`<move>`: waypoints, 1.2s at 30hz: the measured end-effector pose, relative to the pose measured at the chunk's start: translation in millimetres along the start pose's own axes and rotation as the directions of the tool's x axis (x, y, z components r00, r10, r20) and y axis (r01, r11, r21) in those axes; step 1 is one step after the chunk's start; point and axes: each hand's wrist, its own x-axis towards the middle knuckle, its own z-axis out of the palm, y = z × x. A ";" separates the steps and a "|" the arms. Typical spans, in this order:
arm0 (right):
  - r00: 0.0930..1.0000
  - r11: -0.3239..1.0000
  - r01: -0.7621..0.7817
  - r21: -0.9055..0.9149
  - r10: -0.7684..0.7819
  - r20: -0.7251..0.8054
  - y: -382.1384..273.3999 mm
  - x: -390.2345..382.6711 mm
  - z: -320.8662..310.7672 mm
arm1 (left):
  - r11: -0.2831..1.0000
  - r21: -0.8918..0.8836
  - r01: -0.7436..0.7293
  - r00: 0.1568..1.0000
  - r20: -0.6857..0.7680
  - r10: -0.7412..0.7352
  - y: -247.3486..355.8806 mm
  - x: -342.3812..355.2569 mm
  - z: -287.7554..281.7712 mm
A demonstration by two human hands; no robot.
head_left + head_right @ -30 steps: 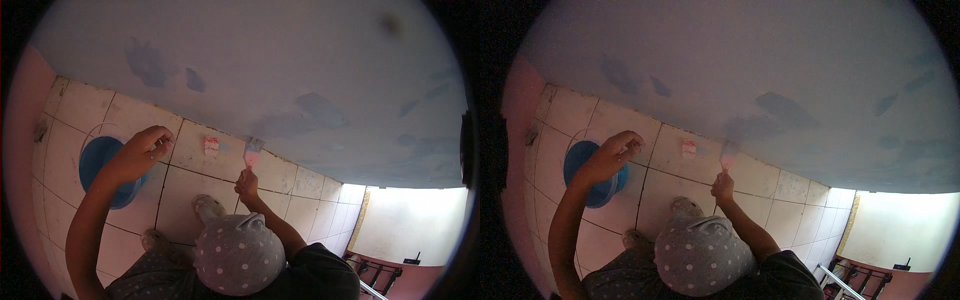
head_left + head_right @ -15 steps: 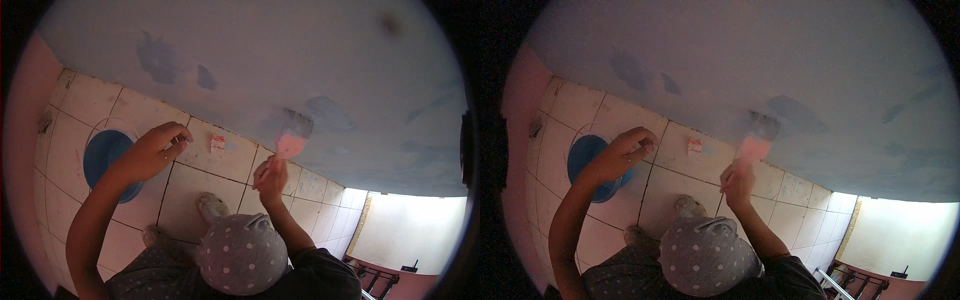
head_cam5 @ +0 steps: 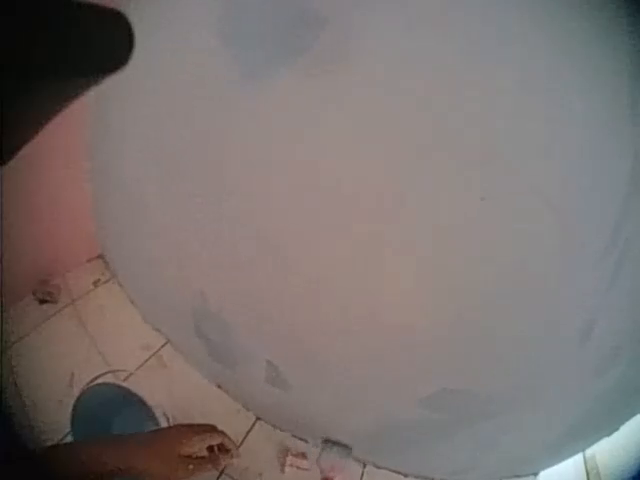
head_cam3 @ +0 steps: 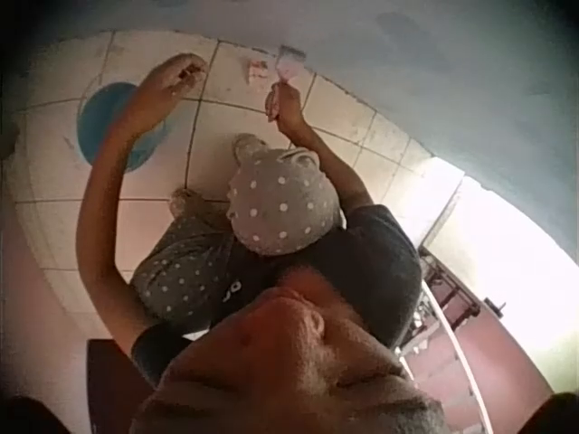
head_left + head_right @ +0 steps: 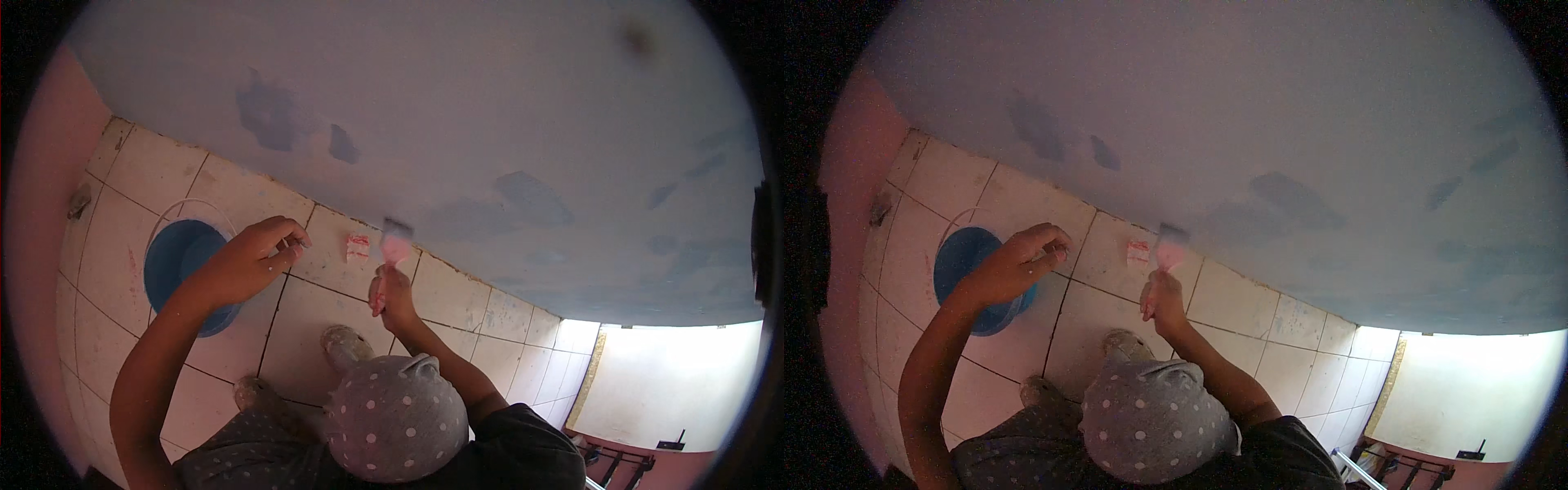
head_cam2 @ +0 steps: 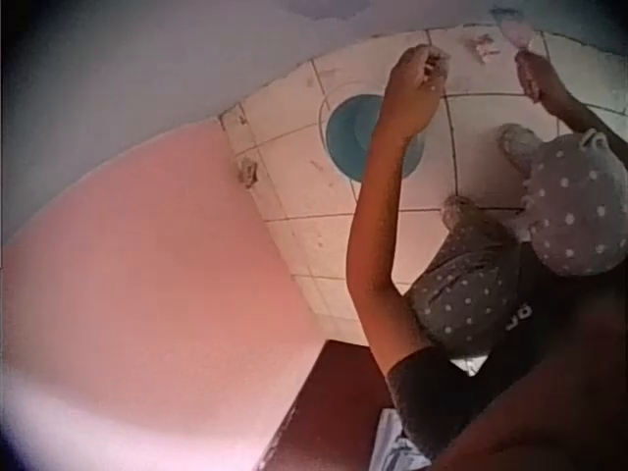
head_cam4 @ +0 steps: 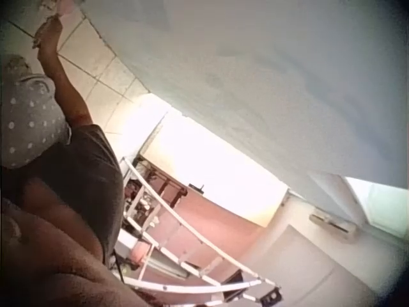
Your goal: Painting the lower section of a wall with light blue paint using a brush.
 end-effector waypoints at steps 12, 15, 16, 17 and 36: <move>0.807 0.800 0.562 -0.208 -0.586 -0.073 -72.4 -16.7 46.4 | 0.999 0.015 0.033 0.999 0.010 -0.034 4.8 4.8 -0.4; 0.944 0.946 0.303 -0.113 -0.315 -0.103 -38.9 -16.7 39.9 | 0.999 -0.010 -0.048 0.999 0.008 0.048 3.7 5.7 1.6; 0.958 0.964 0.230 -0.130 -0.248 -0.142 -32.9 -13.5 33.1 | 1.000 -0.016 -0.018 1.000 0.011 0.018 9.0 7.1 0.2; 0.969 0.979 0.151 -0.135 -0.173 -0.176 -31.5 -12.6 34.8 | 1.000 -0.016 0.021 1.000 0.011 -0.021 11.8 5.5 -2.2; 0.851 0.798 0.510 -0.320 -0.522 0.056 -81.5 -27.9 45.4 | 1.000 -0.019 -0.009 1.000 0.003 0.009 6.9 -2.3 -6.2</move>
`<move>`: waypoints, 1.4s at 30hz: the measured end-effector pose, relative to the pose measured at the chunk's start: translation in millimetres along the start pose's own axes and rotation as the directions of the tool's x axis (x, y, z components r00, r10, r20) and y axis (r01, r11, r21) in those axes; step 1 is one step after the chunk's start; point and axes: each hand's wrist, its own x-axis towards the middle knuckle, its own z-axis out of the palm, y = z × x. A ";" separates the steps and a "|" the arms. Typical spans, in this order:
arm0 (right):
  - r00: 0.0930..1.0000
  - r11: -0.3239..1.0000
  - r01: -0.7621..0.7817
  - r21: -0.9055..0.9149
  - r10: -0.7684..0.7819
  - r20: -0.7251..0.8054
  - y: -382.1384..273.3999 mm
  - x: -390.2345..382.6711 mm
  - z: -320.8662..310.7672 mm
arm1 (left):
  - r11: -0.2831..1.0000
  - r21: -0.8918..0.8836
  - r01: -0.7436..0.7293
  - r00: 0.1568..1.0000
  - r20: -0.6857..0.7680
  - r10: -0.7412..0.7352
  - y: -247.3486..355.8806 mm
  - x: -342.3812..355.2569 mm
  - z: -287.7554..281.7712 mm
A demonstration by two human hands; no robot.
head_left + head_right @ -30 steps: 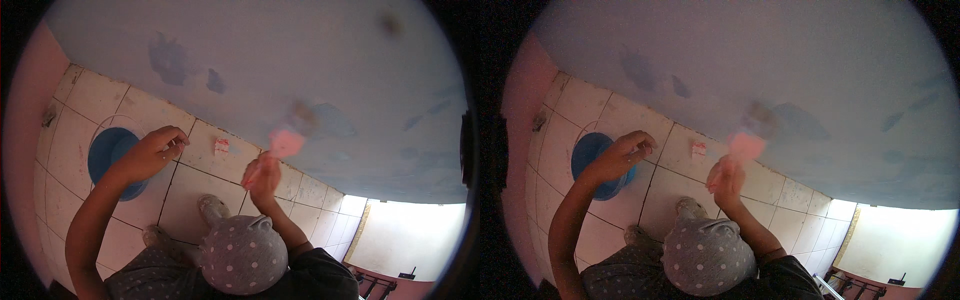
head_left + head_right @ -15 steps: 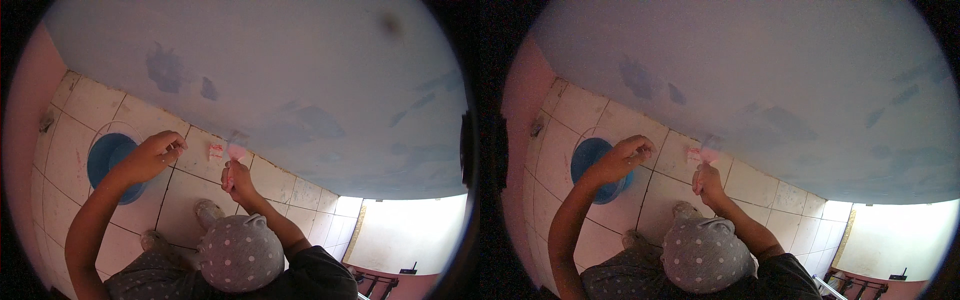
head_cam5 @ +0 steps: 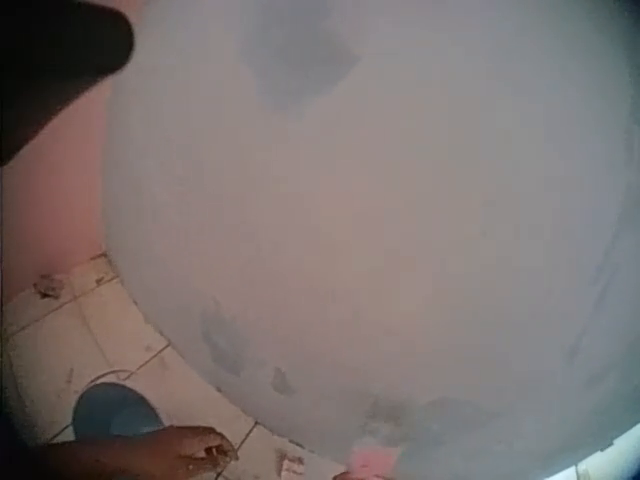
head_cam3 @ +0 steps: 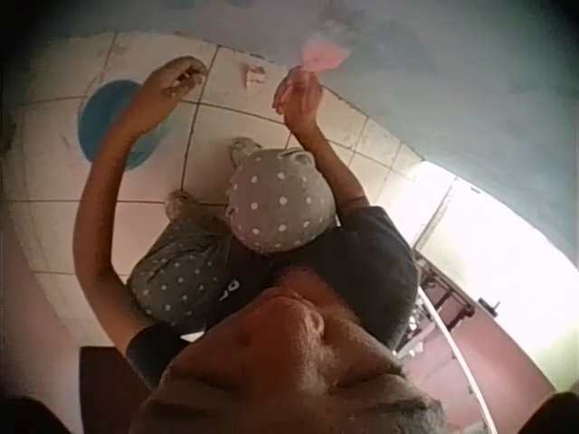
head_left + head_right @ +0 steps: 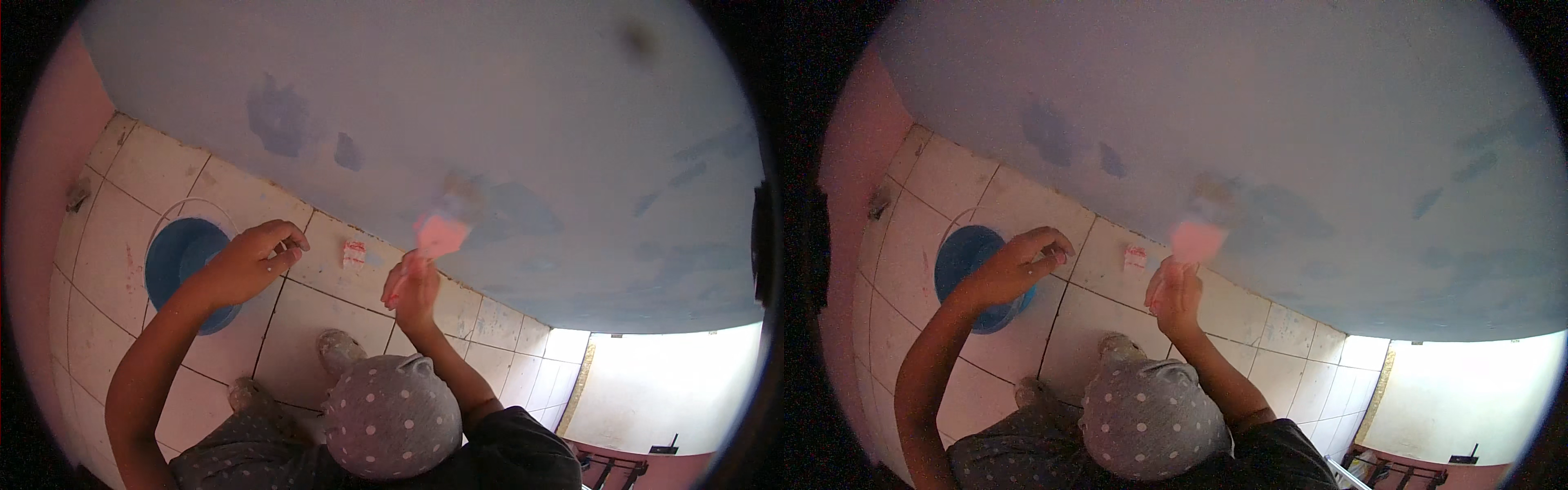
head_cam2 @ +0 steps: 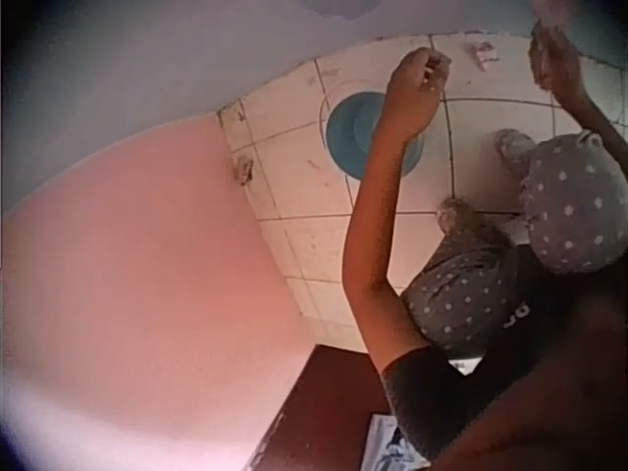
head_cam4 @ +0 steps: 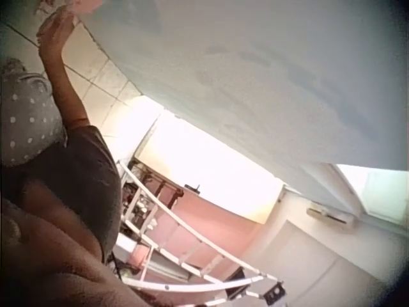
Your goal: Painting the lower section of a wall with light blue paint using a brush.
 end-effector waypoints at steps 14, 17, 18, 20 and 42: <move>0.685 0.527 -0.672 0.520 0.710 0.166 73.2 -5.7 -1.8 | 0.993 0.075 0.094 0.993 -0.085 -0.087 -13.3 -7.7 -0.1; 0.847 0.795 -0.486 0.362 0.531 -0.029 12.7 1.6 6.6 | 0.986 0.109 0.124 0.989 -0.094 -0.114 -1.0 -10.9 -1.8; 0.845 0.793 -0.491 0.361 0.534 -0.025 -7.5 -1.2 12.4 | 0.986 0.107 0.130 0.988 -0.097 -0.119 -3.2 -10.5 -2.0; 0.984 0.971 -0.139 0.194 0.158 -0.087 -41.8 -9.5 24.2 | 0.994 0.050 0.098 0.993 -0.075 -0.094 -5.1 -14.7 -3.8; 0.804 0.797 -0.523 0.303 0.579 -0.136 -127.6 -17.9 -28.1 | 1.000 0.028 0.001 0.997 -0.075 0.002 13.4 -10.0 -1.7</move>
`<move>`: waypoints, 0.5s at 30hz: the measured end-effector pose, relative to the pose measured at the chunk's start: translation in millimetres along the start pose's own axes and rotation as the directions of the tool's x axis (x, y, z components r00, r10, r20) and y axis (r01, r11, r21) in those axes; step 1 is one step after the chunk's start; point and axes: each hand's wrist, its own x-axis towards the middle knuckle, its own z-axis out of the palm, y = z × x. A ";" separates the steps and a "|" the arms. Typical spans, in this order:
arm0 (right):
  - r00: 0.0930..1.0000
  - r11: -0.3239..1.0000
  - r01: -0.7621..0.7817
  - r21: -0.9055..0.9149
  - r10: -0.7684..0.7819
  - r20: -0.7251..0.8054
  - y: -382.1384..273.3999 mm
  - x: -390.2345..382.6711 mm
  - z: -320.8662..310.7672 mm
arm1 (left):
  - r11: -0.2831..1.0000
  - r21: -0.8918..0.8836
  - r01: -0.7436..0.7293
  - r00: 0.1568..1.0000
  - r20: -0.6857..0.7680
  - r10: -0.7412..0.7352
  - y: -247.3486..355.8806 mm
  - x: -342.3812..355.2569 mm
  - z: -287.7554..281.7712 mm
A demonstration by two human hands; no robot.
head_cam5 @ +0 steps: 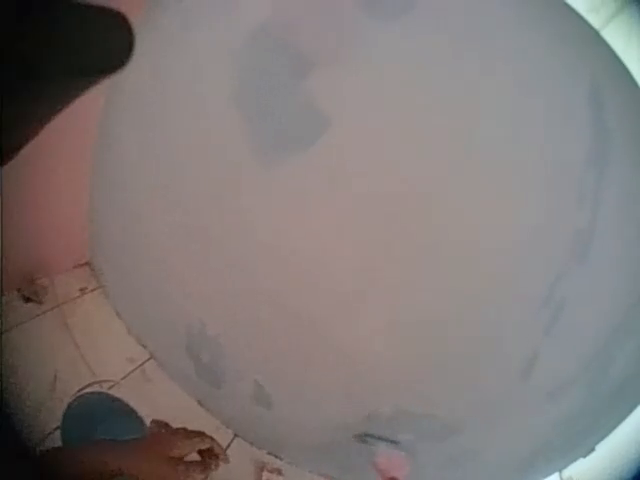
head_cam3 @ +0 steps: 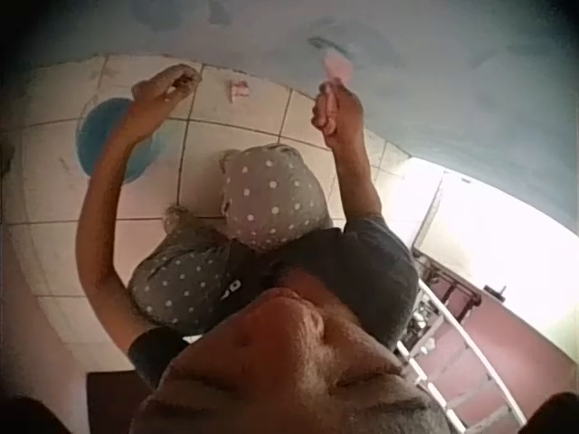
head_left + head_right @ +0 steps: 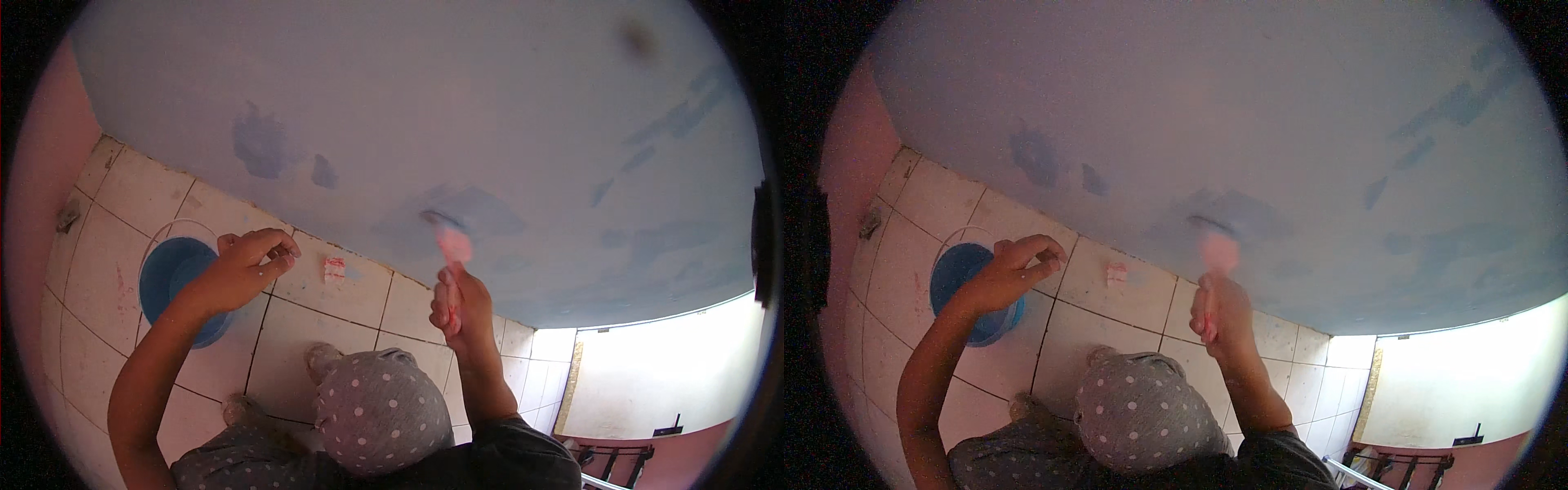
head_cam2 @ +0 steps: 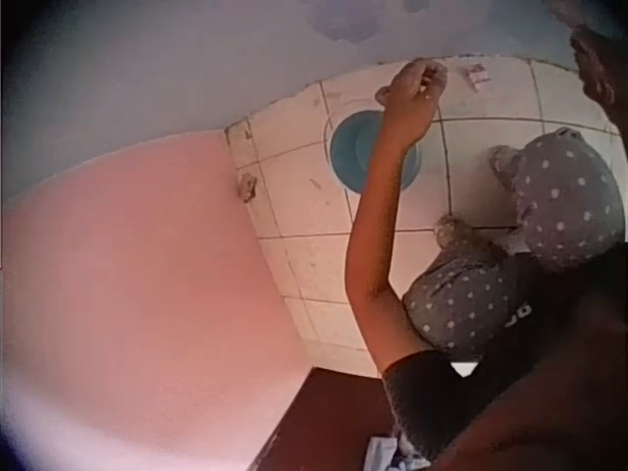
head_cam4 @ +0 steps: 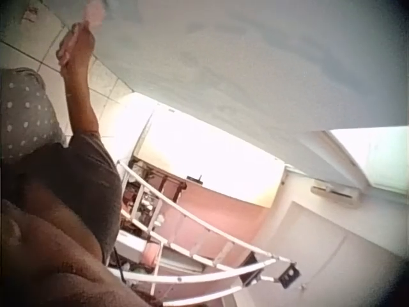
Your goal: Painting the lower section of a wall with light blue paint using a brush.
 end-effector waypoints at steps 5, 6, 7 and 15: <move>0.808 0.809 0.587 -0.032 -0.588 -0.028 13.0 -3.4 -5.8 | 0.999 0.035 -0.021 1.000 -0.006 0.021 7.3 3.0 -1.3; 0.807 0.808 0.588 -0.034 -0.589 -0.032 22.5 5.9 -9.3 | 0.999 0.033 -0.024 1.000 -0.002 0.024 10.2 2.7 -3.1; 0.859 0.868 0.494 -0.052 -0.496 -0.125 39.6 22.4 -12.7 | 0.998 0.068 -0.002 1.000 -0.011 0.003 13.6 1.9 -5.5; 0.979 0.948 0.203 -0.245 -0.194 0.058 148.9 95.1 -56.5 | 0.985 0.174 0.016 0.998 -0.064 -0.005 3.3 -8.5 -18.5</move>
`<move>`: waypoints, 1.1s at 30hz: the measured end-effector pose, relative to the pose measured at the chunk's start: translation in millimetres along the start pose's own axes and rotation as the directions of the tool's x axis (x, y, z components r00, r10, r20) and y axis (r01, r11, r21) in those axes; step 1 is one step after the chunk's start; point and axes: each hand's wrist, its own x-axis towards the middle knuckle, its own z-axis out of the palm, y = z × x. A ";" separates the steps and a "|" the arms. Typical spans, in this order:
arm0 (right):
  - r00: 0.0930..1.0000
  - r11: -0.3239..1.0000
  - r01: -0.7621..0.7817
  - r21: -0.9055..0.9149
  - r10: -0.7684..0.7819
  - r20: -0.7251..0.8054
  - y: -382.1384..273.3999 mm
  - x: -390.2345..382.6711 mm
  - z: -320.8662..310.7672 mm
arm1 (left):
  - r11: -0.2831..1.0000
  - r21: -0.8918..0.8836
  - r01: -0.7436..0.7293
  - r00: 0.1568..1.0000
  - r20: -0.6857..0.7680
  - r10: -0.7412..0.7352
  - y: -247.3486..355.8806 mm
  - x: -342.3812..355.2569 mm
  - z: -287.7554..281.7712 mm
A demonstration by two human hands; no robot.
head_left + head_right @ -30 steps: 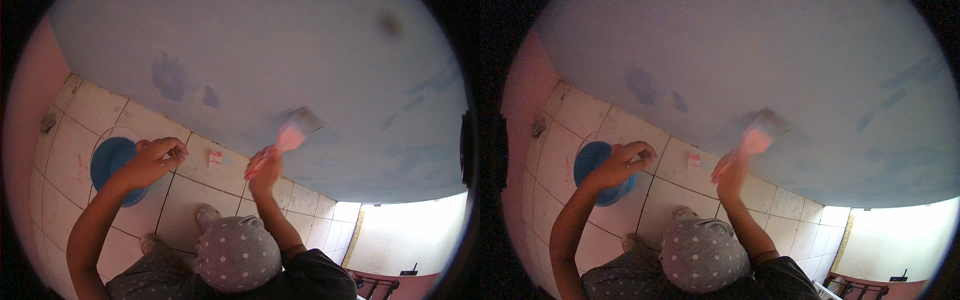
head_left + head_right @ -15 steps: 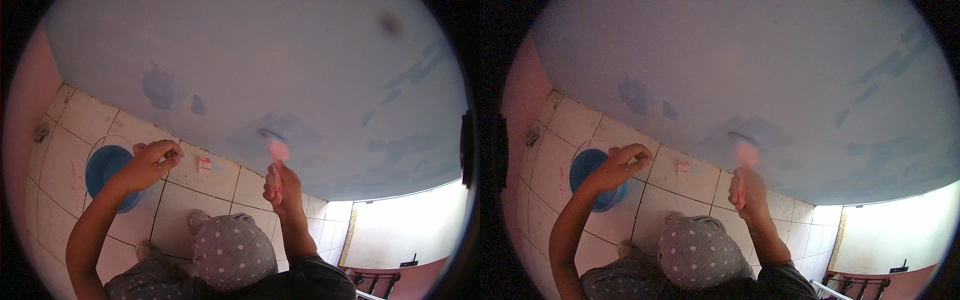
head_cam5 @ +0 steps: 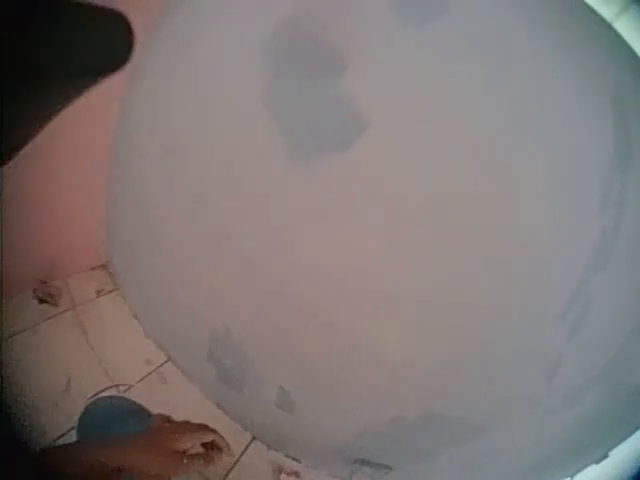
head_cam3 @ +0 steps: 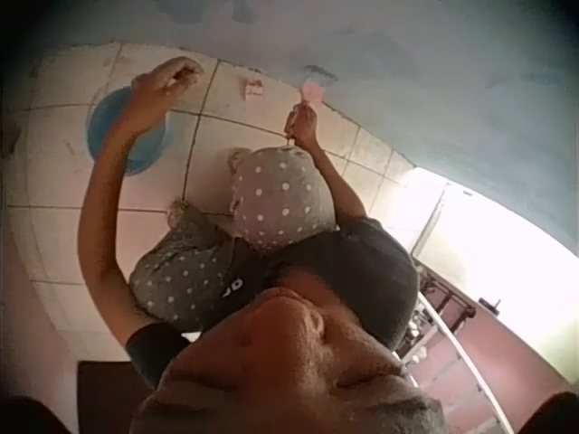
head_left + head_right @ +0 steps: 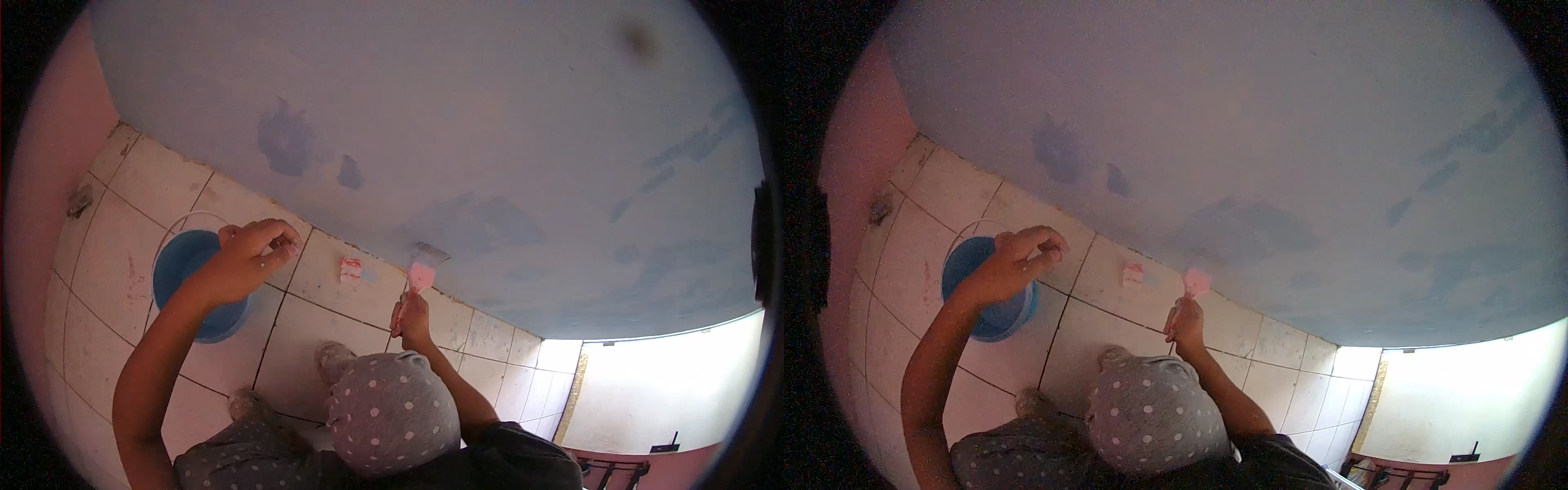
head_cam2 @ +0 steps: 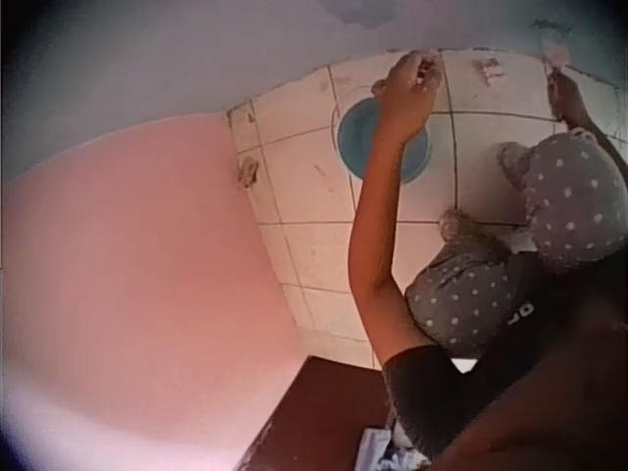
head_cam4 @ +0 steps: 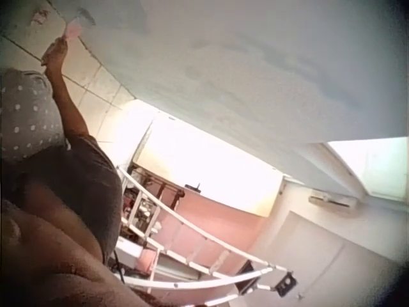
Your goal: Painting the lower section of a wall with light blue paint using a brush.
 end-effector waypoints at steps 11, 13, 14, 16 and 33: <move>0.948 0.848 0.291 -0.442 -0.195 0.252 -157.1 -36.5 83.6 | 0.935 -0.355 0.021 0.980 -0.180 -0.090 -27.0 -0.9 -26.2; 0.904 0.699 0.428 -0.574 -0.345 0.254 -141.5 -22.4 92.8 | 0.955 -0.296 0.027 0.977 -0.193 -0.087 -32.5 -5.4 -25.6; 0.827 0.502 0.524 -0.688 -0.492 0.272 -132.1 -11.7 93.5 | 0.971 -0.237 0.021 0.977 -0.200 -0.070 -33.7 -5.6 -26.7; 0.810 0.400 0.525 -0.751 -0.504 0.299 -102.2 17.1 82.8 | 0.978 -0.204 0.051 0.975 -0.200 -0.092 -29.8 -8.6 -32.3; 0.787 0.209 0.584 -0.785 -0.385 0.483 -1.7 67.9 118.0 | 0.882 0.190 0.431 0.810 -0.513 -0.285 -99.1 -55.7 -78.0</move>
